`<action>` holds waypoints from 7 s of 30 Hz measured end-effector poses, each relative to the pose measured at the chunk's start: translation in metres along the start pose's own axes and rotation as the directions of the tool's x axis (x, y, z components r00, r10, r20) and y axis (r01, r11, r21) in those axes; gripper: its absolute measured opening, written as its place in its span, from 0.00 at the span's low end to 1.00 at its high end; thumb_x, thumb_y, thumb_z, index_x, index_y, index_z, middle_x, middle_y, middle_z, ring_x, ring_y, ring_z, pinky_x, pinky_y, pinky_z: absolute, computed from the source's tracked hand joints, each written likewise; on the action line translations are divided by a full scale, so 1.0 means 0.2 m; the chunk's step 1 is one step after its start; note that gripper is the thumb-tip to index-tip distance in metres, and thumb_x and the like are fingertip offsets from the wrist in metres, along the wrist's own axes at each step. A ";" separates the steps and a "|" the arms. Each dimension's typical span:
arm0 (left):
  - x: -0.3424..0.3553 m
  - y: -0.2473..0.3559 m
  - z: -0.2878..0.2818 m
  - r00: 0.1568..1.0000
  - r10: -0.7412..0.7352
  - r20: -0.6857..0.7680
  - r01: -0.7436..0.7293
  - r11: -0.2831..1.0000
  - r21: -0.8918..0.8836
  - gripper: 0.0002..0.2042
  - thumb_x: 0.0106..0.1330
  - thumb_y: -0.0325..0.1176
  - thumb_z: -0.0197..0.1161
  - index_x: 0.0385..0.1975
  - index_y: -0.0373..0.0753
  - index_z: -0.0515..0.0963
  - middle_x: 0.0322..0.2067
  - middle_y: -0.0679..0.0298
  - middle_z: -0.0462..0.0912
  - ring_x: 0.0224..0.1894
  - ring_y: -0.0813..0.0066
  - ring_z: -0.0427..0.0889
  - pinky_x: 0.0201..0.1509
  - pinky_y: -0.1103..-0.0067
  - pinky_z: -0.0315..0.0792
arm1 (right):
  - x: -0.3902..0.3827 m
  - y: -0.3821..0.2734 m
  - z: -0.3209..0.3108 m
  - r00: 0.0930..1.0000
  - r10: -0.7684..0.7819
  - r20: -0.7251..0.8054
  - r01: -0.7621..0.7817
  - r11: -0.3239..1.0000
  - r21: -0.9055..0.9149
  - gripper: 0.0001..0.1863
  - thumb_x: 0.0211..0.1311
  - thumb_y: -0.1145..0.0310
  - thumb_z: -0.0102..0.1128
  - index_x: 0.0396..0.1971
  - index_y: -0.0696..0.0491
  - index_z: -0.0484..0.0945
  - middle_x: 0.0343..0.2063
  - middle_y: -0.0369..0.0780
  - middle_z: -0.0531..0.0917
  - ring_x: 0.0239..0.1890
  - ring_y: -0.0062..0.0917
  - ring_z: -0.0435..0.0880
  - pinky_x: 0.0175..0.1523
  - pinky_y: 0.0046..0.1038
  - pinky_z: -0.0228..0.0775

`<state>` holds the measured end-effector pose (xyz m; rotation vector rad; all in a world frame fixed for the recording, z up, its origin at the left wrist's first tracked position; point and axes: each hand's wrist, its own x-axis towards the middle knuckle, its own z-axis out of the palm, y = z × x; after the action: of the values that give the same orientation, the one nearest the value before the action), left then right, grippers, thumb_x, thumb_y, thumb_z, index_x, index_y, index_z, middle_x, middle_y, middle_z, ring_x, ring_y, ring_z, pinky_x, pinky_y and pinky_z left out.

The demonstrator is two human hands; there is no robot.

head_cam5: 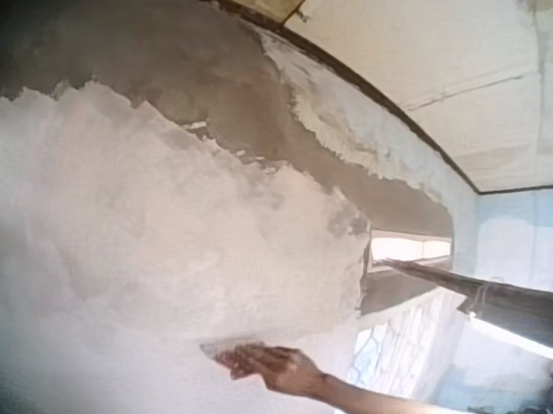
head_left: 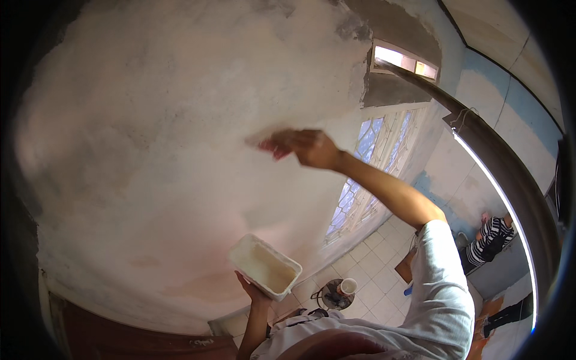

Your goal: The person applies white plaster to a wall using a putty knife, repeatedly loading the knife from a small plastic container held in the other hand.

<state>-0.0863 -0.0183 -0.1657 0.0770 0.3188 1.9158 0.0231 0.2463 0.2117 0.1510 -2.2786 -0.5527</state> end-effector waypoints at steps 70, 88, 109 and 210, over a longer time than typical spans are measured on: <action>-0.16 0.06 -0.06 0.987 0.140 -0.085 -0.122 0.975 0.187 0.38 0.72 0.69 0.41 0.72 0.49 0.61 0.68 0.64 0.67 0.68 0.58 0.67 0.70 0.61 0.65 | 0.56 1.01 -0.58 0.684 0.317 -0.657 -0.584 0.777 -0.233 0.20 0.68 0.77 0.49 0.58 0.53 0.80 0.47 0.51 0.85 0.50 0.47 0.84 0.56 0.42 0.74; -0.03 -0.09 0.03 1.000 0.016 -0.013 -0.015 0.996 0.084 0.39 0.70 0.71 0.44 0.71 0.48 0.63 0.67 0.61 0.68 0.66 0.56 0.69 0.69 0.59 0.66 | 0.06 0.55 -0.49 0.694 0.403 -0.596 -0.487 0.873 0.024 0.22 0.68 0.79 0.48 0.57 0.45 0.81 0.52 0.42 0.85 0.52 0.38 0.85 0.56 0.36 0.79; 0.26 -0.35 0.38 0.994 -0.084 0.063 0.088 0.994 -0.066 0.31 0.75 0.64 0.42 0.67 0.50 0.66 0.62 0.65 0.74 0.62 0.62 0.75 0.64 0.58 0.74 | 0.11 0.50 -0.50 0.856 0.285 -0.431 -0.319 0.948 -0.006 0.26 0.58 0.86 0.52 0.55 0.48 0.82 0.55 0.39 0.84 0.55 0.34 0.85 0.59 0.35 0.79; 0.16 -0.17 0.30 1.000 0.010 0.016 -0.009 1.000 -0.017 0.38 0.72 0.70 0.41 0.70 0.47 0.63 0.64 0.62 0.70 0.64 0.59 0.71 0.66 0.61 0.69 | 0.09 -0.10 0.05 0.967 -0.077 0.242 0.103 0.990 -0.097 0.24 0.62 0.75 0.55 0.60 0.61 0.75 0.56 0.49 0.82 0.49 0.33 0.88 0.42 0.31 0.86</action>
<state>-0.0556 0.0340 -0.1200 0.0825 0.2913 1.9260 0.0018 0.2274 0.2101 0.1408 -2.4754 -0.7777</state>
